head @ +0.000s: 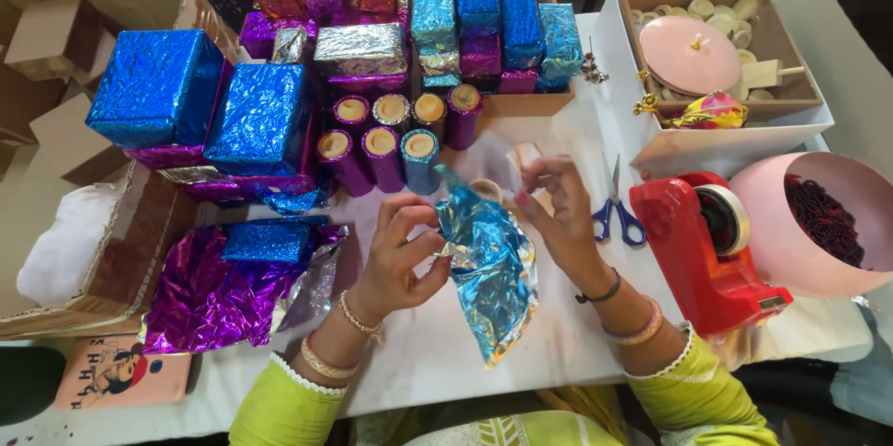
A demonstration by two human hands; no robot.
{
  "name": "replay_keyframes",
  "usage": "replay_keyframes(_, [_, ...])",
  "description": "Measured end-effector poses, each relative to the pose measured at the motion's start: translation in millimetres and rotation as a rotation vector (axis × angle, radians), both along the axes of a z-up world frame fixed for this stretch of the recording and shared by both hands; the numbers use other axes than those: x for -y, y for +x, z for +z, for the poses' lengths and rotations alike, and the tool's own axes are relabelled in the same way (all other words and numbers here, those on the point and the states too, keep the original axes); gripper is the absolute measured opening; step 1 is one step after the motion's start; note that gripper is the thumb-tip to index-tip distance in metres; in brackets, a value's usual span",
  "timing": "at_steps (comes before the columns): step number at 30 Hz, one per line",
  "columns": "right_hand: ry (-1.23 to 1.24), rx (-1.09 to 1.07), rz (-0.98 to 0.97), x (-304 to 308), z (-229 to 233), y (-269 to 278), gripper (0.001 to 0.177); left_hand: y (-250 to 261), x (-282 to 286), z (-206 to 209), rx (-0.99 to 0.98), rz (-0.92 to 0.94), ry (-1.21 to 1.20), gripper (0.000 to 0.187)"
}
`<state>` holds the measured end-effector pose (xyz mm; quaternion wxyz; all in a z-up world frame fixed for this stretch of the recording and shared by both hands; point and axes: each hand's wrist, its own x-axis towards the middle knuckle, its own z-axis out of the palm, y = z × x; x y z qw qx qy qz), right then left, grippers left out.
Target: Wrap cylindrical and rectangular gift items using decorative foil and paper.
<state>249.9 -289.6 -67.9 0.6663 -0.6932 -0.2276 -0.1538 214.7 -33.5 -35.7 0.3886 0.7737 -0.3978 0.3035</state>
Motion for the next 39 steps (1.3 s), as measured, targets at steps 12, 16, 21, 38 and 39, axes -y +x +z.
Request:
replay_keyframes(12, [-0.512, 0.574, 0.361, -24.6, 47.0, -41.1, 0.055, -5.5, 5.0, -8.7, -0.040, 0.043, -0.091, 0.022])
replay_keyframes(16, [-0.530, 0.519, 0.201, -27.8, 37.6, -43.0, 0.035, -12.1, 8.2, 5.5, 0.052, 0.071, -0.101, 0.018])
replay_keyframes(21, [-0.426, 0.473, 0.199, -20.4, 34.9, -39.4, 0.024, -19.5, 12.6, 28.6, 0.206, 0.226, -0.097, 0.015])
replay_keyframes(38, [-0.309, 0.505, 0.088, -19.1, 21.9, -45.4, 0.015, -16.7, 8.4, -1.0, -0.015, 0.115, -0.195, 0.022])
replay_keyframes(39, [-0.308, 0.504, 0.088, -19.4, 20.7, -45.0, 0.015, -16.5, 8.1, -1.4, -0.016, 0.116, -0.194, 0.022])
